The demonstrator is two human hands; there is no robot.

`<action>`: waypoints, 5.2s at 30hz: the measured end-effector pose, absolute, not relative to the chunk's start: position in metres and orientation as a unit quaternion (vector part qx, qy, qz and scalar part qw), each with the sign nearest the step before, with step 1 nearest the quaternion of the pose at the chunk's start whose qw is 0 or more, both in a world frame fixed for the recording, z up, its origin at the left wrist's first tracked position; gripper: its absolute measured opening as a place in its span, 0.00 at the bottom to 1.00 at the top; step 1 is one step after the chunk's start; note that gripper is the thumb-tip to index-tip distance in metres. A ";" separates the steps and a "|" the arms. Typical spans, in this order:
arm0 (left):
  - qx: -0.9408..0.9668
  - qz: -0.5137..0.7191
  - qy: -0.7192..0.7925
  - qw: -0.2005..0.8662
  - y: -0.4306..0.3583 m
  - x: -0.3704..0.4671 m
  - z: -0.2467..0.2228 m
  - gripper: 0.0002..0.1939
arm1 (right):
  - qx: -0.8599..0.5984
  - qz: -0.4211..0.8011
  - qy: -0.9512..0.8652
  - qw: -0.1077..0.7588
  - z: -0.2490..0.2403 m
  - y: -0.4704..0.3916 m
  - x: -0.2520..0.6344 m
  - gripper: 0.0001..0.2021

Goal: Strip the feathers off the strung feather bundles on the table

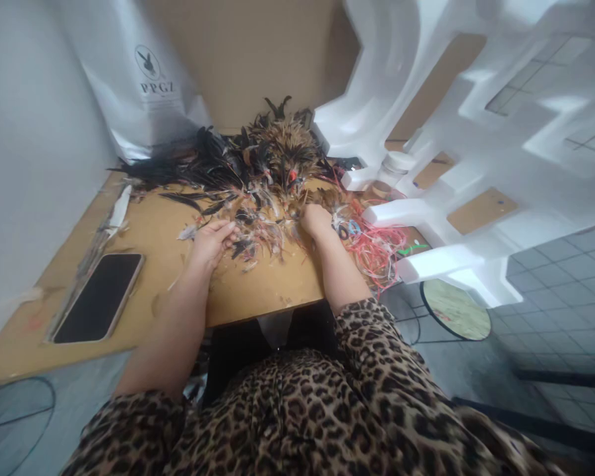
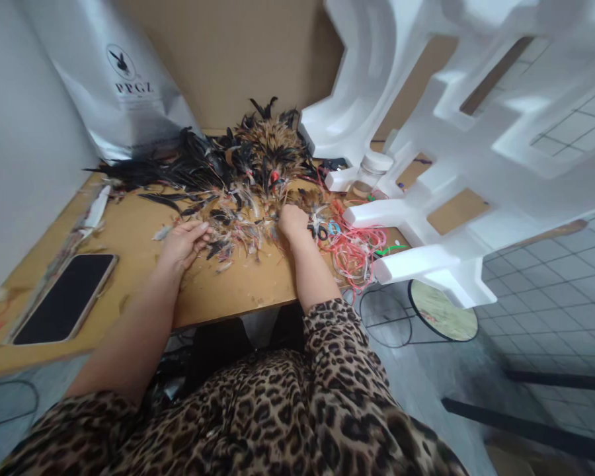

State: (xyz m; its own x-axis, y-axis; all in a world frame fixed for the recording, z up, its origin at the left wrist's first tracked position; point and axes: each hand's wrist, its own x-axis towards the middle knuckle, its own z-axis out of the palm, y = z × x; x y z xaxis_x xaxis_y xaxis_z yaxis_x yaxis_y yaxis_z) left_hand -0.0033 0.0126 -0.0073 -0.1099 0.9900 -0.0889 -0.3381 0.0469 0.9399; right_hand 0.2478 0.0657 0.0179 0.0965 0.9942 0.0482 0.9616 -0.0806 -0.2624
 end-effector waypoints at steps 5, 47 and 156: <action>0.352 0.597 0.454 0.561 0.014 -0.003 -0.008 0.12 | -0.591 0.154 -0.760 0.223 0.029 0.066 0.216 0.09; 0.324 0.623 0.463 0.541 0.017 -0.002 -0.009 0.08 | -0.380 0.465 -0.683 0.416 0.012 0.049 0.145 0.16; 0.257 0.658 0.399 0.585 0.016 -0.010 -0.002 0.02 | -0.436 0.201 -0.730 0.486 0.020 0.059 0.167 0.11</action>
State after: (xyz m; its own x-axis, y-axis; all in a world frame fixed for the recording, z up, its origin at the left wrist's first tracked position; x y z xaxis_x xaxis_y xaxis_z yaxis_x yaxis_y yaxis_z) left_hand -0.0096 0.0156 -0.0018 -0.1834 0.9745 -0.1291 -0.5654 0.0029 0.8248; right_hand 0.1670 0.0589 0.0204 -0.1462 0.8325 0.5344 0.4416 0.5383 -0.7178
